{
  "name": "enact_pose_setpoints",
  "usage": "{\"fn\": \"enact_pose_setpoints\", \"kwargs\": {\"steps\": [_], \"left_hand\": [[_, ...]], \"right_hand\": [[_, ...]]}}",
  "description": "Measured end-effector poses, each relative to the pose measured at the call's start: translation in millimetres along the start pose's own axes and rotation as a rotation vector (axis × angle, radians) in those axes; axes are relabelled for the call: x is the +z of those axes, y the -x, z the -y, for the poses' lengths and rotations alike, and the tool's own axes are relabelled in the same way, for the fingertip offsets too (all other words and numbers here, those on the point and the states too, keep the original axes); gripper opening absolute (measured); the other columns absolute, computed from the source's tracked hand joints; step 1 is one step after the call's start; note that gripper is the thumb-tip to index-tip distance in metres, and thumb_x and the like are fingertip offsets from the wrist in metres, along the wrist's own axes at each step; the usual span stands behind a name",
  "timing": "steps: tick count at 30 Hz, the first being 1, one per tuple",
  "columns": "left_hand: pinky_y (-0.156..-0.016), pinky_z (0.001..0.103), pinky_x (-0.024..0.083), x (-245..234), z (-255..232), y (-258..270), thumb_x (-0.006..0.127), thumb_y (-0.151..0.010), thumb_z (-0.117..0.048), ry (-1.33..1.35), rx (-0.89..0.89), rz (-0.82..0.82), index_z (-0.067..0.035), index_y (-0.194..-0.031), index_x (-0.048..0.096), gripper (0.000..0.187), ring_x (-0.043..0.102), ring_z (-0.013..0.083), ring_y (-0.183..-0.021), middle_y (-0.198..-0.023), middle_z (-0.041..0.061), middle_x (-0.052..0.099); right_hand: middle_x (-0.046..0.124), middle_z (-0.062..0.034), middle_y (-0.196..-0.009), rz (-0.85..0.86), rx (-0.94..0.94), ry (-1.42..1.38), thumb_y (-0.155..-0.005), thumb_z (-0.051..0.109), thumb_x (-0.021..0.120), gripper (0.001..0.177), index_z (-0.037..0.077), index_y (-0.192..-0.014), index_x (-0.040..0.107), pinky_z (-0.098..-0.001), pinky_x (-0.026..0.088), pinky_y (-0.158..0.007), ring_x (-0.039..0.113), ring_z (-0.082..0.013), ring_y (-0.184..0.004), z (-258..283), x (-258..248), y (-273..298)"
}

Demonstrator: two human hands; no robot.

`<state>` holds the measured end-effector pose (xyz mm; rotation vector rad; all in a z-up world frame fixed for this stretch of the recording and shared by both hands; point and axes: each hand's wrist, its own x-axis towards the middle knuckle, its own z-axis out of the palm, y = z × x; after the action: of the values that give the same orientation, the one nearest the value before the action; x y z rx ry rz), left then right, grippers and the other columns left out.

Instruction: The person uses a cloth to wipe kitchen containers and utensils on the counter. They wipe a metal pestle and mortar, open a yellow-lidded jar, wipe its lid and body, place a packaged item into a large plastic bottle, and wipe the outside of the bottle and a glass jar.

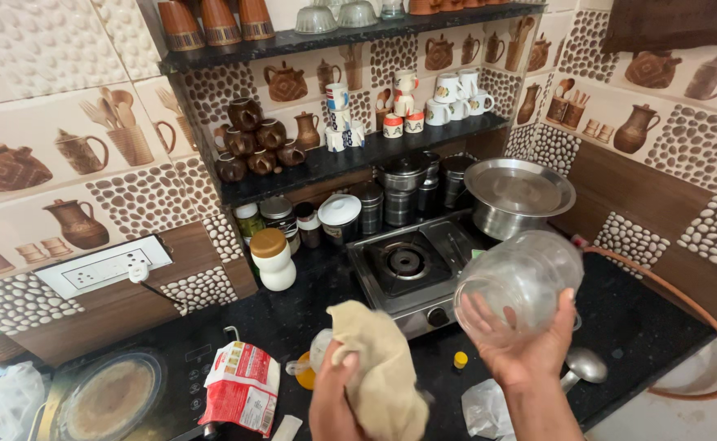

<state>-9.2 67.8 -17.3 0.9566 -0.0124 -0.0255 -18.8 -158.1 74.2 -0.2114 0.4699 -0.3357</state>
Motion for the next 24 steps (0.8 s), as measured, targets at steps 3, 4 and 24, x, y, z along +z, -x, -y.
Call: {"fn": "enact_pose_setpoints", "kwargs": {"steps": [3,4,24], "left_hand": [[-0.113,0.047,0.033,19,-9,20,0.062,-0.079,-0.019,-0.252,0.251,0.202,0.001,-0.143,0.050,0.068,0.050,0.0388,-0.135,-0.142,0.021,0.057],[-0.115,0.048,0.031,26,-12,26,0.063,-0.081,-0.023,-0.352,0.368,0.312,0.001,-0.144,0.050,0.068,0.048,0.0402,-0.138,-0.144,0.022,0.056],[-0.100,0.036,0.052,84,-75,-22,0.037,-0.104,-0.038,0.070,-0.201,0.372,-0.002,-0.149,0.048,0.059,0.065,0.0232,-0.117,-0.137,0.014,0.064]], "right_hand": [[0.033,-0.0392,-0.154,-0.009,0.047,-0.005,-0.073,0.077,0.067,0.127,0.007,-0.160,0.005,-0.0668,0.042,-0.106,0.045,-0.0580,-0.137,-7,-2,2],[0.034,-0.0372,-0.153,-0.003,0.059,0.015,-0.071,0.076,0.067,0.127,0.007,-0.160,0.007,-0.0669,0.042,-0.105,0.045,-0.0571,-0.138,-10,-2,2],[0.052,-0.0236,-0.142,0.707,-0.026,0.450,-0.074,0.053,0.075,0.105,0.014,-0.159,0.026,-0.0617,0.052,-0.099,0.057,-0.0436,-0.125,-41,-41,14]]}}
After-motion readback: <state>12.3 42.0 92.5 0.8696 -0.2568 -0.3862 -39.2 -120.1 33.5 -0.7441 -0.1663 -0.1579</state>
